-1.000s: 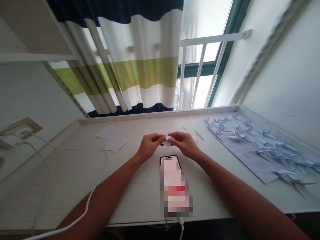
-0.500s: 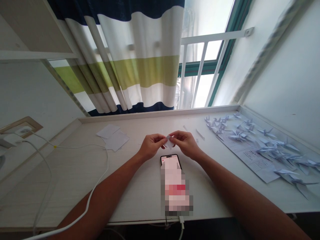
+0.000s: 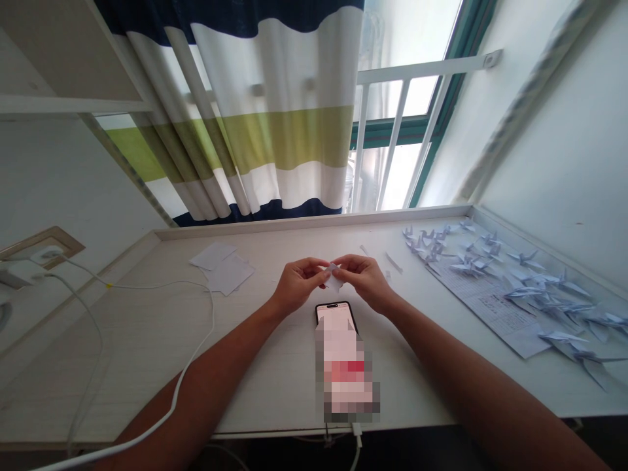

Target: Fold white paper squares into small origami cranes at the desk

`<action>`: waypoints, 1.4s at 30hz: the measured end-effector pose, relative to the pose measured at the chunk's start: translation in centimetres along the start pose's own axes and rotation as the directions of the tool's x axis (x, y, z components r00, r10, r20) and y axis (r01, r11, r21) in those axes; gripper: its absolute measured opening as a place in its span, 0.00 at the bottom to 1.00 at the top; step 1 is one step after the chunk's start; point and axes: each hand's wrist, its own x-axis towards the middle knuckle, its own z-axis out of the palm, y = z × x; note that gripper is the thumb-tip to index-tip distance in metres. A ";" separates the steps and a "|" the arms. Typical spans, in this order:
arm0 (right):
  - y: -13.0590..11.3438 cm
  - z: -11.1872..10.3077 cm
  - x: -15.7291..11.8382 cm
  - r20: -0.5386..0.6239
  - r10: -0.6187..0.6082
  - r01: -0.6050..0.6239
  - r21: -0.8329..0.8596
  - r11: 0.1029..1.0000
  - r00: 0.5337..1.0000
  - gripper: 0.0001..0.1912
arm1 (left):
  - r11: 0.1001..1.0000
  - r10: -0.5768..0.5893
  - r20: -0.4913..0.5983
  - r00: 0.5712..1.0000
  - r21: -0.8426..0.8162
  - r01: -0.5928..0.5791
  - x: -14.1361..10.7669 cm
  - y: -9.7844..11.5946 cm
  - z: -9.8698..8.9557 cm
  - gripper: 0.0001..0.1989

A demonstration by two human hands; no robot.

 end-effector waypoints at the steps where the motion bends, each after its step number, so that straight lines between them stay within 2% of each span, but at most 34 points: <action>1: 0.0 0.0 0.0 -0.012 0.001 -0.001 -0.006 1.000 1.000 0.13 | 1.000 0.009 0.004 1.000 0.016 -0.009 0.0 0.0 0.0 0.14; 7: 0.5 0.2 0.2 -0.082 0.006 -0.007 -0.005 1.000 0.997 0.13 | 0.997 0.043 -0.035 0.998 0.058 -0.041 0.0 -0.3 0.3 0.12; 10: 0.4 -0.1 0.2 -0.023 0.035 -0.034 0.042 0.999 0.999 0.12 | 0.999 0.037 -0.051 0.998 0.023 -0.035 0.0 -0.3 0.4 0.12; 16: -0.1 -0.7 0.2 0.035 0.063 -0.067 0.117 0.991 0.997 0.11 | 1.000 0.019 0.015 1.000 0.020 -0.019 0.0 -0.1 0.2 0.18; 22: 0.0 -0.6 0.1 0.042 0.044 -0.046 0.056 0.997 0.998 0.09 | 1.000 0.010 -0.032 0.999 0.005 -0.010 0.1 -0.2 0.1 0.12; 26: -0.2 -0.3 0.0 0.038 0.071 -0.073 0.047 0.996 0.997 0.13 | 0.999 0.014 -0.058 0.998 0.037 -0.012 0.1 -0.4 0.1 0.10; 29: -0.2 -0.2 -0.1 0.006 0.041 -0.041 0.024 0.999 0.999 0.16 | 0.998 0.028 -0.080 0.996 0.063 -0.023 0.1 -0.3 0.0 0.09; 34: 0.0 -0.2 0.0 -0.019 0.017 -0.017 -0.003 1.000 1.000 0.18 | 0.998 0.010 -0.040 0.999 0.054 -0.008 0.0 0.1 -0.3 0.11; 37: 0.2 -0.2 0.0 -0.042 0.002 -0.004 -0.029 1.000 0.999 0.18 | 0.998 -0.009 -0.046 0.999 0.055 0.012 0.1 0.1 -0.3 0.14; 42: 0.4 -0.3 0.0 -0.058 -0.026 0.022 -0.057 0.998 0.998 0.18 | 0.994 -0.008 -0.058 0.998 0.107 0.015 0.2 -0.2 -0.4 0.14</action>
